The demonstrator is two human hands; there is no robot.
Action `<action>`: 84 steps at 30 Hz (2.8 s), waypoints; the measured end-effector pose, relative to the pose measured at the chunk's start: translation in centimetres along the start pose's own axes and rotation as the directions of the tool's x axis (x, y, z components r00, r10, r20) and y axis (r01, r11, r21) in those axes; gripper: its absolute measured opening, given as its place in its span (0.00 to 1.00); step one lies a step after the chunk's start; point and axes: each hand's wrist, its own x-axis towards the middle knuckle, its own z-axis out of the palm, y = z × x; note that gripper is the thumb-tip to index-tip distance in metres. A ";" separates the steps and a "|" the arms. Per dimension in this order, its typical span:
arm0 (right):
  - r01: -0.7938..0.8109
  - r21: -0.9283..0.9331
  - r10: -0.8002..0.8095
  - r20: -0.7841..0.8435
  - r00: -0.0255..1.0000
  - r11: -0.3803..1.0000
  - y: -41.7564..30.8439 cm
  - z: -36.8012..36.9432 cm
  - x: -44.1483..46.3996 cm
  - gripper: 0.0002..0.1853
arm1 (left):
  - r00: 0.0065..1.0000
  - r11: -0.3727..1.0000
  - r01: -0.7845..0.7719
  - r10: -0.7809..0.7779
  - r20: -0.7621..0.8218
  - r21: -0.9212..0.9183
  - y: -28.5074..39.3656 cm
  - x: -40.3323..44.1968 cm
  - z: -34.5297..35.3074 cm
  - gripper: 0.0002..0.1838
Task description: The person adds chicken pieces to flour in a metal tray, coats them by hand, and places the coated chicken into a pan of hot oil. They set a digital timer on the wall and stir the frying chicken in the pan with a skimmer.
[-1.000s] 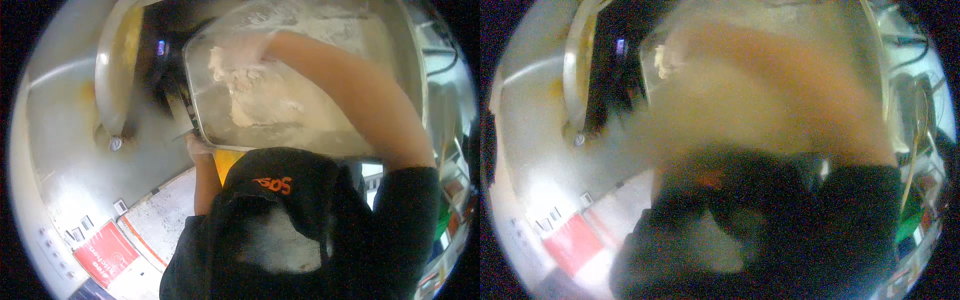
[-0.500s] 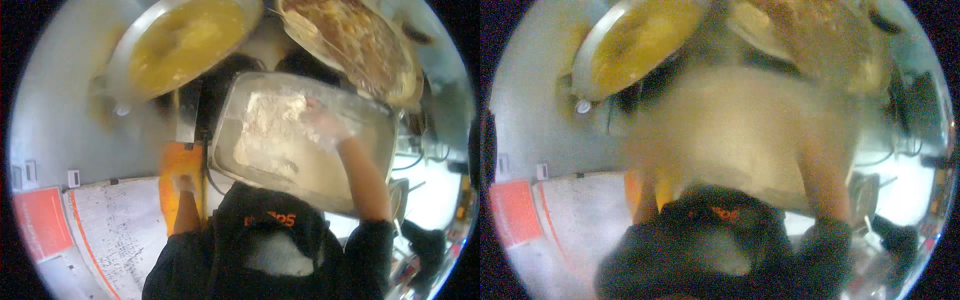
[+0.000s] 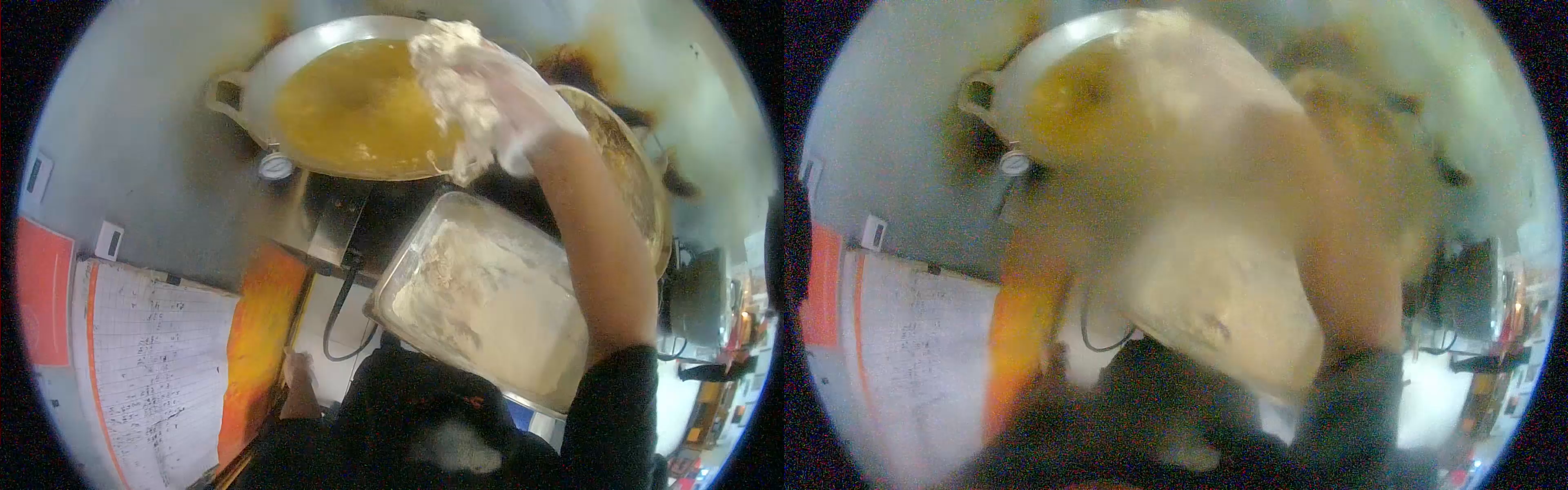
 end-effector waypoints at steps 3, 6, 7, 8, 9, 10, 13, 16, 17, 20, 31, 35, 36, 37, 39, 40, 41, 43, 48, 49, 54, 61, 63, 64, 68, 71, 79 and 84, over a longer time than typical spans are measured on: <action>0.096 -0.329 -0.042 0.165 0.985 0.939 1.3 1.9 9.1 0.22 | 0.999 0.999 0.035 -0.036 0.020 0.031 -1.3 0.3 0.0 0.31; 0.257 -0.633 -0.039 0.337 0.941 0.730 4.5 3.8 16.9 0.23 | 0.995 0.995 0.078 -0.081 0.050 0.068 -3.6 1.1 -0.6 0.32; 0.316 -0.705 -0.026 0.389 0.921 0.636 5.6 4.5 19.0 0.23 | 0.992 0.992 0.102 -0.107 0.068 0.075 -4.8 1.6 -0.9 0.32; 0.384 -0.762 -0.014 0.442 0.897 0.521 7.0 5.2 20.8 0.23 | 0.988 0.988 0.118 -0.127 0.085 0.097 -6.3 1.9 -1.4 0.33; 0.443 -0.795 0.012 0.492 0.871 0.414 8.2 5.9 22.3 0.23 | 0.984 0.985 0.133 -0.144 0.100 0.109 -7.8 2.2 -2.0 0.33; 0.504 -0.863 -0.028 0.505 0.863 -0.017 8.5 7.5 22.3 0.21 | 0.993 0.988 0.107 -0.112 0.038 0.107 -8.5 1.2 -2.4 0.33; 0.577 -0.773 0.239 0.527 0.815 -0.264 7.6 10.5 21.7 0.17 | 0.988 0.983 0.080 -0.057 -0.140 0.166 -10.2 -2.4 -3.8 0.34; 0.522 -0.795 0.234 0.468 0.852 -0.310 5.0 12.7 19.5 0.17 | 0.945 0.877 0.278 -0.175 -0.278 0.392 -8.1 -8.4 -3.9 0.34; 0.524 -0.795 0.237 0.470 0.850 -0.306 5.5 12.7 21.0 0.17 | 0.933 0.839 0.321 -0.201 -0.297 0.440 -6.6 -10.4 -3.8 0.34; 0.107 -0.994 0.367 0.096 0.925 -0.009 7.2 10.9 25.1 0.18 | 0.927 0.717 0.332 -0.127 -0.353 0.613 -11.0 -7.9 -5.7 0.35; 0.192 -0.013 -0.192 -0.118 0.974 0.981 -6.8 6.8 -0.2 0.21 | 0.997 0.859 -0.064 0.032 0.071 0.508 -8.2 -5.7 -4.3 0.39; -0.014 0.190 0.058 -0.231 0.971 0.982 0.1 5.7 -10.6 0.13 | 0.997 0.789 -0.035 -0.012 0.073 0.613 -3.6 -11.1 -1.9 0.42; -0.085 0.102 0.102 -0.171 0.980 0.991 2.6 4.9 -12.4 0.14 | 0.997 0.772 -0.028 -0.022 0.070 0.635 -3.2 -10.6 -1.8 0.42; -0.144 0.009 0.144 -0.110 0.983 0.990 5.9 3.9 -14.4 0.15 | 0.995 0.712 -0.062 -0.010 0.099 0.700 -2.7 -9.7 -1.9 0.41; -0.445 -0.441 0.436 -0.128 0.891 0.780 15.6 1.7 -18.8 0.16 | 0.992 0.636 -0.098 0.002 0.125 0.766 -1.4 -9.5 -1.5 0.40; -0.320 -0.618 0.329 -0.104 0.938 0.718 21.9 0.8 -22.6 0.18 | 0.991 0.663 -0.056 -0.052 0.121 0.746 -0.3 -10.4 -1.2 0.39; -0.184 -0.767 0.223 -0.055 0.973 0.614 26.7 0.2 -25.4 0.20 | 0.988 0.690 -0.014 -0.103 0.118 0.723 0.6 -11.1 -1.1 0.38; -0.304 -0.365 0.324 -0.008 0.946 0.880 29.9 -0.4 -27.2 0.21 | 0.990 0.715 -0.049 -0.055 0.126 0.697 1.5 -11.4 -1.0 0.37; 0.331 -0.747 -0.136 0.312 0.940 0.577 28.5 1.9 -24.5 0.20 | 0.986 0.665 -0.155 0.056 0.158 0.730 4.8 -13.3 -0.5 0.35; 0.130 -0.779 0.032 0.189 0.981 0.614 29.8 2.8 -24.6 0.21 | 0.986 0.670 -0.155 0.056 0.158 0.726 4.4 -12.1 -1.0 0.35; -0.625 -0.658 0.649 -0.263 0.714 0.420 34.2 5.8 -24.0 0.22 | 0.974 0.703 -0.185 0.037 0.224 0.687 1.5 -4.4 -2.5 0.36; 0.165 -0.932 -0.122 0.132 0.984 0.322 30.7 9.2 -18.9 0.42 | 0.927 0.336 -0.367 0.211 0.311 0.867 4.3 -9.8 0.1 0.33; 0.183 -0.927 -0.141 0.143 0.980 0.328 32.4 10.3 -18.2 0.43 | 0.922 0.363 -0.379 0.223 0.316 0.851 3.8 -9.4 0.0 0.32; 0.149 -0.901 -0.018 0.155 0.988 0.408 31.7 10.9 -17.7 0.43 | 0.921 0.377 -0.383 0.229 0.315 0.843 3.5 -9.1 -0.2 0.32; 0.045 -0.872 0.113 0.114 0.987 0.487 27.9 11.7 -17.2 0.42 | 0.884 0.561 -0.466 0.273 0.378 0.684 0.1 -5.7 -2.2 0.34; 0.070 -0.932 0.061 0.098 0.993 0.356 25.4 10.9 -16.4 0.40 | 0.953 0.529 -0.302 0.186 0.239 0.793 1.2 -7.8 -2.2 0.37; -0.100 -0.907 0.082 -0.072 0.994 0.410 40.5 15.3 -17.6 0.37 | 0.790 0.094 -0.564 0.349 0.503 0.820 -0.6 -3.8 -3.8 0.37; 0.013 -0.622 -0.097 -0.101 0.990 0.783 30.6 12.1 -17.8 0.32 | 0.939 0.457 -0.344 0.150 0.310 0.820 2.4 -7.5 -1.3 0.33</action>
